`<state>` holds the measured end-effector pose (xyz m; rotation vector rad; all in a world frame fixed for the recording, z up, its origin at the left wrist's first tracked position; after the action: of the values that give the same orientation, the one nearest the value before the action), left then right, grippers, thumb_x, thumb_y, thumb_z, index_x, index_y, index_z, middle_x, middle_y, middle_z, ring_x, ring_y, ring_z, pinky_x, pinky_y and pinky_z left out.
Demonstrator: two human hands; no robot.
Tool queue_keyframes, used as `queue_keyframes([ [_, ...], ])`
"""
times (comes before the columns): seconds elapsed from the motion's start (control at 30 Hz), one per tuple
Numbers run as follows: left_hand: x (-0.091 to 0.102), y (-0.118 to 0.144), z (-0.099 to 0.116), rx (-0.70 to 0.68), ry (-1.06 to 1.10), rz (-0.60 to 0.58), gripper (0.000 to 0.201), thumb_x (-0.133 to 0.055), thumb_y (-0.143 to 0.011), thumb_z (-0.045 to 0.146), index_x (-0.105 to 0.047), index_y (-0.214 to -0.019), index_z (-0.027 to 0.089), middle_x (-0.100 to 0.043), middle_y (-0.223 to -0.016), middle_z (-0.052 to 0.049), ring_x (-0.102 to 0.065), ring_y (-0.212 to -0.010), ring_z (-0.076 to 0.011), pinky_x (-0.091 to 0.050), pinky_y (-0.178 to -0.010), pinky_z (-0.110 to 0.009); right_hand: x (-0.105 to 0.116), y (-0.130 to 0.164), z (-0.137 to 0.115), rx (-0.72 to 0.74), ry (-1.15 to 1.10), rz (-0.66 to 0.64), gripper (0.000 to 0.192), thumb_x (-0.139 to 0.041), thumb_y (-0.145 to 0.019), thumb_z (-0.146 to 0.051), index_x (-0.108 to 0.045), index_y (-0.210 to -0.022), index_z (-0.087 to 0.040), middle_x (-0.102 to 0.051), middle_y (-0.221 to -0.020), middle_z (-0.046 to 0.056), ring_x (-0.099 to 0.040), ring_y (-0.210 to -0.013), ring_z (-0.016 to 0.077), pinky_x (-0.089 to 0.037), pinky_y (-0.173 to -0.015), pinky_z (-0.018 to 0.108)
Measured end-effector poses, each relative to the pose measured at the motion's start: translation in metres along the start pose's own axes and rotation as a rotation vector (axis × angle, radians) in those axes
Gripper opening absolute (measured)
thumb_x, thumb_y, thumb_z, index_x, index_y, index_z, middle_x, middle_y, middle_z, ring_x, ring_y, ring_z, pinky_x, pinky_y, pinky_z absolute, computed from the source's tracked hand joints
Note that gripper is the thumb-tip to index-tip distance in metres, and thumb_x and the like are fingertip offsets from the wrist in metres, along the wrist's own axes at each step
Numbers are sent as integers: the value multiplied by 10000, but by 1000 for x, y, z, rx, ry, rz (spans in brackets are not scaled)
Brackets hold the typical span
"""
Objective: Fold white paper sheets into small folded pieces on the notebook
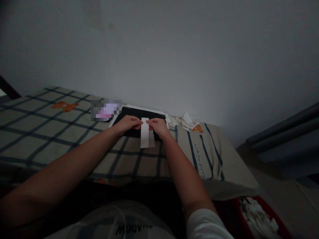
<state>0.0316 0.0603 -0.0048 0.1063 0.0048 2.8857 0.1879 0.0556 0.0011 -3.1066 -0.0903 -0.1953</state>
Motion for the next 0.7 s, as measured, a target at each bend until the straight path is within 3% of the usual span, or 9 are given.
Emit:
queue_keyframes([
  [0.33,-3,3,7,-36,-52,-23,167,-663,-748,156,-649,-582,141,-603,-547,2,-520,-512,-79,-400,-549,-220,-3,-3,3,3,-70,-35,128,-731,-720,-258,-667,-696,-151,-614,-574,-21,-533,-510,82,-435,-529,227],
  [0.7,0,1,3,-22,-36,-9,97,-706,-726,185,-679,-643,145,-628,-577,1,-538,-539,-82,-431,-580,-220,-5,-5,7,5,-119,-63,114,-706,-730,-258,-696,-744,-146,-632,-585,-16,-541,-520,88,-431,-529,226],
])
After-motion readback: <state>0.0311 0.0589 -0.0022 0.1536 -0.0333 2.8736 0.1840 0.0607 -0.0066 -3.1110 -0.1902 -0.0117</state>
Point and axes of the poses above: each hand's wrist, its own y-axis away from the middle knuckle, its own x-axis out of the back of the hand, z = x × y, the point moved 7 cm from there along -y, towards the middle knuckle
